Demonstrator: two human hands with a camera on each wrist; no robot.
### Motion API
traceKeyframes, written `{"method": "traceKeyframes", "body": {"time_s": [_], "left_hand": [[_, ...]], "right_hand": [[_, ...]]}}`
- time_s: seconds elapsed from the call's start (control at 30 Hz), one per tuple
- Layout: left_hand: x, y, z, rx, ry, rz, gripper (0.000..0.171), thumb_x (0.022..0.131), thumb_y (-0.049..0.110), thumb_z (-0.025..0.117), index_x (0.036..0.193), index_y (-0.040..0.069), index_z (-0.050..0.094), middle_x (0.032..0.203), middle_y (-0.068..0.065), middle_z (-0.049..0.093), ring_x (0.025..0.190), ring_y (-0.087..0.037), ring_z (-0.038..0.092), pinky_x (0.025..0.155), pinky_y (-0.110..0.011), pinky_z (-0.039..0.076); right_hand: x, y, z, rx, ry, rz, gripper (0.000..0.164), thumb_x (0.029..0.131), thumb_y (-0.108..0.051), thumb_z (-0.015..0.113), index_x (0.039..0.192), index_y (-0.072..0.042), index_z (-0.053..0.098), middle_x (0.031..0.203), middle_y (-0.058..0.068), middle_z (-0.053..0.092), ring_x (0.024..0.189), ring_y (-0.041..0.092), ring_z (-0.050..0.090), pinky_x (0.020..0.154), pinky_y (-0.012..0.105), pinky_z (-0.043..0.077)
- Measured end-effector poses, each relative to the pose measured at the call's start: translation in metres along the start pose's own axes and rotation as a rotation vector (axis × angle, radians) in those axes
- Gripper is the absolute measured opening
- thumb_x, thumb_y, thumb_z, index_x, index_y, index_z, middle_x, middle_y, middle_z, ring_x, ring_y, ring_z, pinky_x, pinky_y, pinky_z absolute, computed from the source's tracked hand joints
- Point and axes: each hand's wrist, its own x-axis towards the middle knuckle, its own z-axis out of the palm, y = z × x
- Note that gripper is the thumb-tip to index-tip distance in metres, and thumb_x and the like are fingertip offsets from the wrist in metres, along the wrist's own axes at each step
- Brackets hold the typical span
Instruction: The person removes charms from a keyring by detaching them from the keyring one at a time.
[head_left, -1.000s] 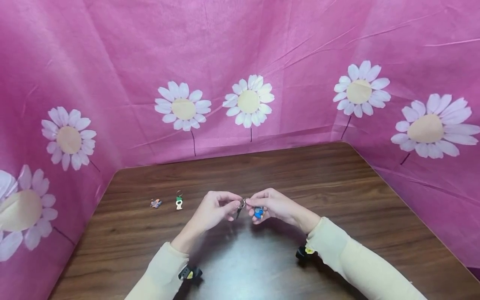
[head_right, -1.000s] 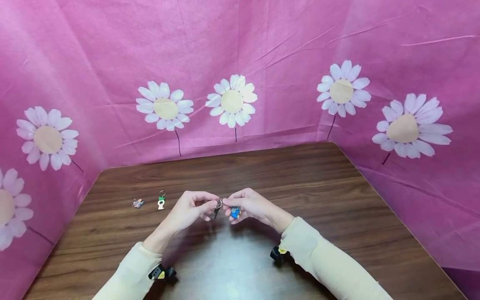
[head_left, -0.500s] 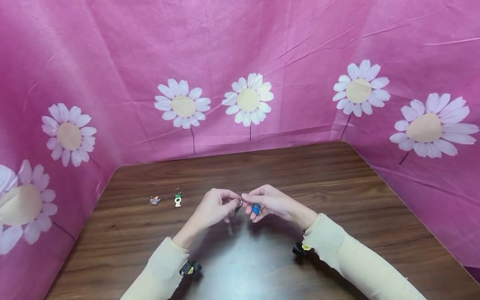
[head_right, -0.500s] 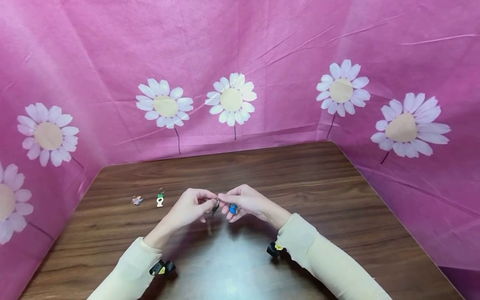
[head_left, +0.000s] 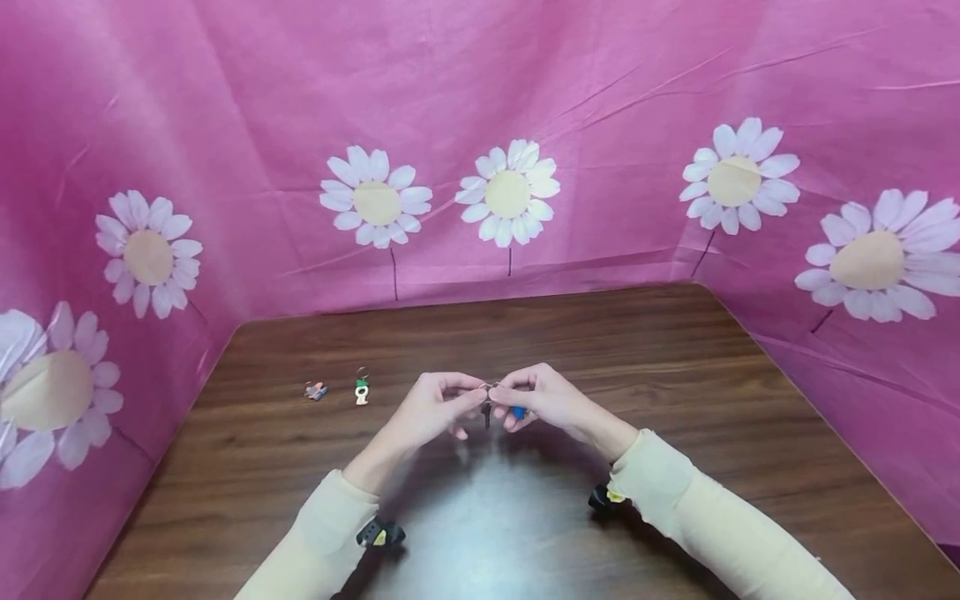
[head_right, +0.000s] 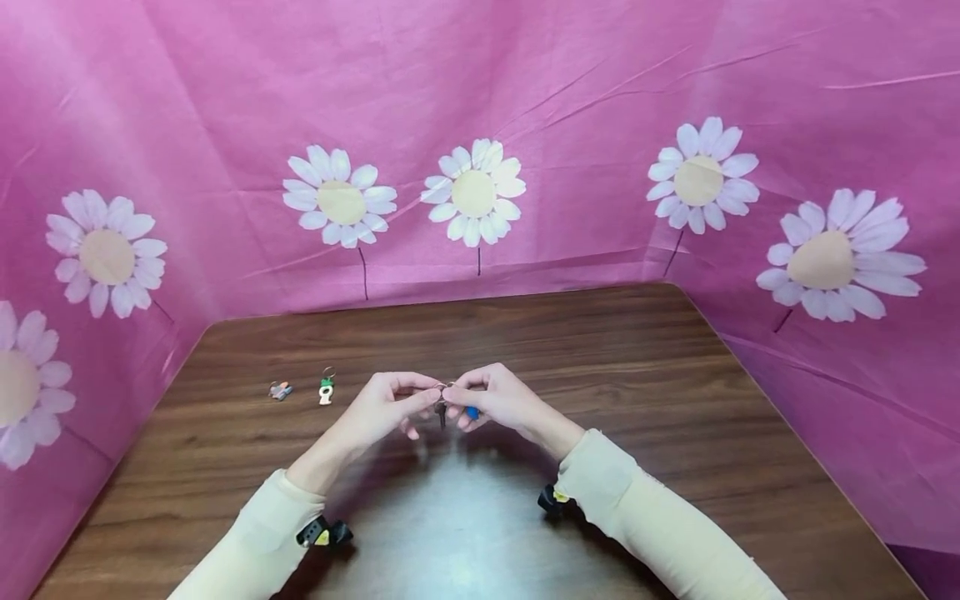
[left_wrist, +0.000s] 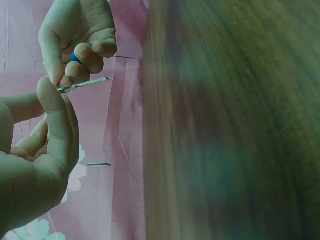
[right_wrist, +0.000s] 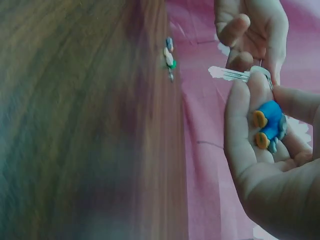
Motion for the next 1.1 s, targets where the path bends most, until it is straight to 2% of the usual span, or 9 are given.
{"method": "traceKeyframes", "body": {"time_s": [0.17, 0.37, 0.47, 0.57, 0.77, 0.87, 0.93, 1.0, 1.1], "left_hand": [[-0.003, -0.001, -0.001, -0.114, 0.046, -0.048, 0.028, 0.098, 0.012, 0.070, 0.116, -0.009, 0.069, 0.098, -0.018, 0.074, 0.079, -0.020, 0.069, 0.061, -0.035, 0.062], [-0.004, 0.002, -0.002, -0.154, 0.098, -0.045, 0.025, 0.094, 0.005, 0.072, 0.114, -0.011, 0.070, 0.094, -0.016, 0.075, 0.072, -0.014, 0.069, 0.059, -0.032, 0.061], [-0.004, 0.000, -0.004, -0.102, 0.089, -0.029, 0.023, 0.093, 0.005, 0.073, 0.111, -0.010, 0.072, 0.090, -0.016, 0.075, 0.069, -0.015, 0.066, 0.053, -0.029, 0.059], [-0.004, -0.003, -0.005, -0.008, 0.053, -0.002, 0.020, 0.093, 0.006, 0.073, 0.108, -0.007, 0.074, 0.088, -0.015, 0.075, 0.067, -0.018, 0.065, 0.049, -0.029, 0.057], [-0.006, 0.000, -0.010, 0.236, -0.106, 0.063, 0.012, 0.094, 0.009, 0.072, 0.102, 0.002, 0.078, 0.082, -0.008, 0.074, 0.046, -0.015, 0.056, 0.045, -0.049, 0.055], [-0.006, 0.004, -0.011, 0.315, -0.142, 0.087, 0.012, 0.096, 0.013, 0.071, 0.103, 0.007, 0.078, 0.082, -0.002, 0.074, 0.041, -0.016, 0.053, 0.045, -0.052, 0.053], [-0.005, 0.005, -0.010, 0.314, -0.137, 0.084, 0.017, 0.097, 0.014, 0.070, 0.109, 0.005, 0.076, 0.085, -0.001, 0.074, 0.041, -0.015, 0.053, 0.043, -0.051, 0.053], [-0.004, 0.007, -0.009, 0.268, -0.129, 0.054, 0.024, 0.097, 0.014, 0.069, 0.117, 0.001, 0.072, 0.090, -0.005, 0.075, 0.045, -0.014, 0.054, 0.041, -0.046, 0.051], [-0.003, 0.006, -0.007, 0.196, -0.113, 0.007, 0.038, 0.096, 0.015, 0.070, 0.127, -0.006, 0.064, 0.098, -0.011, 0.074, 0.055, -0.014, 0.058, 0.037, -0.033, 0.046]], "right_hand": [[0.001, 0.001, 0.008, 0.049, 0.035, -0.033, 0.026, 0.098, -0.018, 0.069, 0.102, 0.008, 0.070, 0.080, 0.009, 0.072, 0.064, 0.014, 0.066, 0.072, 0.043, 0.062], [0.001, -0.001, 0.009, 0.043, 0.022, -0.016, 0.025, 0.099, -0.019, 0.068, 0.101, 0.006, 0.071, 0.082, 0.011, 0.072, 0.062, 0.014, 0.066, 0.069, 0.041, 0.062], [0.000, 0.000, 0.009, 0.028, -0.007, 0.005, 0.025, 0.100, -0.019, 0.067, 0.101, 0.006, 0.071, 0.081, 0.011, 0.072, 0.061, 0.014, 0.066, 0.067, 0.041, 0.062], [-0.002, 0.003, 0.009, 0.004, -0.044, 0.019, 0.027, 0.100, -0.020, 0.067, 0.101, 0.006, 0.071, 0.080, 0.010, 0.072, 0.060, 0.014, 0.067, 0.066, 0.040, 0.062], [-0.007, 0.003, 0.004, -0.016, -0.134, 0.071, 0.028, 0.101, -0.023, 0.067, 0.101, 0.004, 0.073, 0.078, 0.011, 0.071, 0.060, 0.015, 0.066, 0.064, 0.037, 0.062], [-0.008, 0.002, 0.002, -0.002, -0.134, 0.092, 0.028, 0.101, -0.024, 0.066, 0.101, 0.004, 0.072, 0.077, 0.011, 0.070, 0.059, 0.015, 0.066, 0.064, 0.037, 0.061], [-0.008, 0.001, 0.000, 0.000, -0.108, 0.091, 0.029, 0.101, -0.024, 0.066, 0.102, 0.005, 0.072, 0.077, 0.010, 0.069, 0.059, 0.015, 0.066, 0.063, 0.036, 0.061], [-0.008, 0.000, -0.001, -0.007, -0.070, 0.080, 0.032, 0.101, -0.024, 0.066, 0.102, 0.007, 0.071, 0.076, 0.009, 0.069, 0.058, 0.015, 0.066, 0.062, 0.036, 0.061], [-0.006, -0.002, -0.001, -0.011, -0.015, 0.062, 0.034, 0.100, -0.024, 0.067, 0.102, 0.010, 0.069, 0.077, 0.011, 0.069, 0.059, 0.014, 0.066, 0.062, 0.035, 0.061]]}}
